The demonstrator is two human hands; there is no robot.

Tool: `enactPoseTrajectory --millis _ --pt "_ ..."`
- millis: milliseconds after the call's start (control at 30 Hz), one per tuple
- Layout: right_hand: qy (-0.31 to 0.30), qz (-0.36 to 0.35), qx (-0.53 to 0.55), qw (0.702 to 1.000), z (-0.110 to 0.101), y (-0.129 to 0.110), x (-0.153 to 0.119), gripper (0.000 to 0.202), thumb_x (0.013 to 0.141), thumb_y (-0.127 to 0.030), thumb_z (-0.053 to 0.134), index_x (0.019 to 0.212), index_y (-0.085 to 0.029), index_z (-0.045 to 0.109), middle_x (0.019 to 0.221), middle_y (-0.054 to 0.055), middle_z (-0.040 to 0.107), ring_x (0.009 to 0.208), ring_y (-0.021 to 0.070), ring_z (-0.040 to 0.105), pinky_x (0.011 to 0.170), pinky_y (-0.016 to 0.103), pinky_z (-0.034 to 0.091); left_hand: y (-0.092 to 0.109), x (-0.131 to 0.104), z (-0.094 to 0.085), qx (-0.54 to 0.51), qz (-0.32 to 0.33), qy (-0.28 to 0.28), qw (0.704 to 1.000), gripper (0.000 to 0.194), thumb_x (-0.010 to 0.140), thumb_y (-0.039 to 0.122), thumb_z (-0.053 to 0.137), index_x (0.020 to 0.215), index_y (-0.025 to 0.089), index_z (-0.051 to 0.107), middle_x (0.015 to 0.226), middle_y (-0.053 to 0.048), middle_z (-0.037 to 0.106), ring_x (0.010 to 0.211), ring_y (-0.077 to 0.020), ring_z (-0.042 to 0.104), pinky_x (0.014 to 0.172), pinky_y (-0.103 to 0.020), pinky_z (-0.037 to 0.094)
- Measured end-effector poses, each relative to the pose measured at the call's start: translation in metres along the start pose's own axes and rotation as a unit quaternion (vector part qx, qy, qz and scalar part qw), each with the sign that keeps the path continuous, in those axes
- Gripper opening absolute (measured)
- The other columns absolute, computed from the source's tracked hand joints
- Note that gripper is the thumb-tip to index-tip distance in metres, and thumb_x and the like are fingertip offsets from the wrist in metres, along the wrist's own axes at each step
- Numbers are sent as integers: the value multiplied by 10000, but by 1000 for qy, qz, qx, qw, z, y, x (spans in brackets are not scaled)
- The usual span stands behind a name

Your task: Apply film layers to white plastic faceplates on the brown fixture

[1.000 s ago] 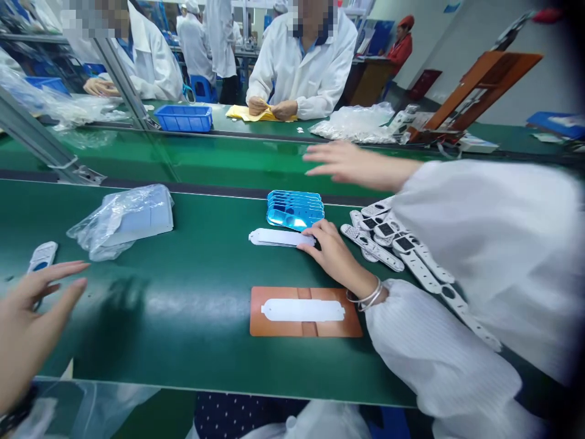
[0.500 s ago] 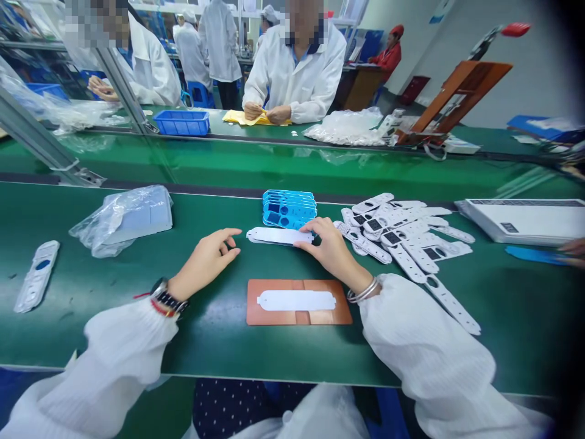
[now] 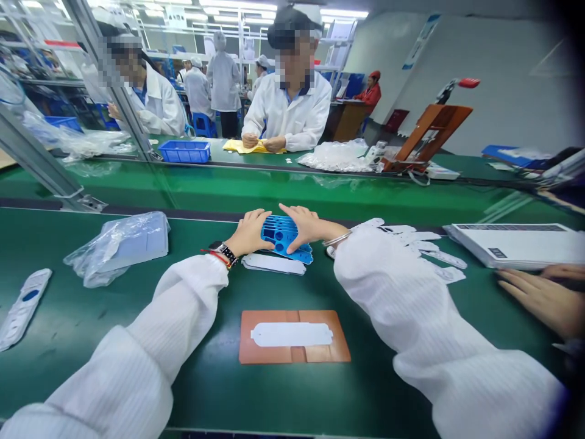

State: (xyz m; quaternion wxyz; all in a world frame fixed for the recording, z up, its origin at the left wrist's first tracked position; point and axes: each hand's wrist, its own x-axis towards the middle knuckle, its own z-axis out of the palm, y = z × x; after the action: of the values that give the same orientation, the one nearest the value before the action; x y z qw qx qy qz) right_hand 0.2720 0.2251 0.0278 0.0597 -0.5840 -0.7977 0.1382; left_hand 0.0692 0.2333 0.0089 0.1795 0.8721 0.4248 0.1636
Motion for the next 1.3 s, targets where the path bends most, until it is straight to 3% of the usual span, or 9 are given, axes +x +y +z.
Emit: enactPoseTrajectory --millis 100,233,400,567,800,967,1167,1300 --pt "-58 -13 -21 998 1 -4 7 1345 392 -454 866 1482 -212 115 1421 190 344 1319 402 269 1042 555 214 -3 20 2 16 13 -63 998 1097 510 433 826 1406 144 264 1451 -201 311 1328 -376 262 1048 -503 265" --pt "-93 -10 -38 995 1 -6 7 1328 433 -469 839 1481 -186 76 1372 199 384 1269 393 333 1014 535 260 -3 32 0 43 24 -113 992 1110 494 492 805 1403 149 267 1364 -183 422 1258 -376 358 1023 -489 293" --pt "-88 -19 -49 995 -1 -9 0 1147 509 -445 797 1444 -172 192 1301 168 434 1209 365 388 974 478 318 4 33 -1 74 40 -131 988 943 508 469 793 1299 118 419 1212 -171 506 1134 -369 457 937 -458 381" --pt "-79 -32 -57 995 5 -12 -10 742 592 -390 741 1233 -145 461 1096 121 564 1013 302 532 861 397 406 13 27 -1 78 80 -135 985 713 577 341 795 1189 139 492 1136 -106 581 1051 -279 533 867 -336 438" --pt "-78 -27 -72 994 4 -18 -16 575 624 -321 754 1118 -139 524 1003 86 626 850 224 599 672 299 477 20 22 -4 108 81 -136 981 303 874 355 587 1090 143 570 1041 -65 616 897 -194 609 799 -394 507" --pt "-70 -13 -108 992 4 -26 -17 328 874 -356 578 1124 -145 544 1039 62 603 872 170 601 754 357 516 19 21 -2 120 77 -123 982 295 899 331 559 1135 154 560 1118 -79 595 950 -203 603 818 -403 519" --pt "-38 -9 -151 988 6 -31 -18 326 900 -361 544 1157 -162 541 1082 67 597 916 178 602 798 379 515 23 16 -6 124 54 -111 985 305 899 328 561 1157 166 551 1135 -78 589 956 -204 604 814 -397 523" --pt "-28 -18 -172 984 3 -31 -13 464 758 -271 677 1177 -130 533 982 95 644 841 207 627 709 329 495 26 14 -11 115 44 -96 988 314 896 326 566 1159 155 546 1114 -77 596 937 -200 610 800 -395 528"
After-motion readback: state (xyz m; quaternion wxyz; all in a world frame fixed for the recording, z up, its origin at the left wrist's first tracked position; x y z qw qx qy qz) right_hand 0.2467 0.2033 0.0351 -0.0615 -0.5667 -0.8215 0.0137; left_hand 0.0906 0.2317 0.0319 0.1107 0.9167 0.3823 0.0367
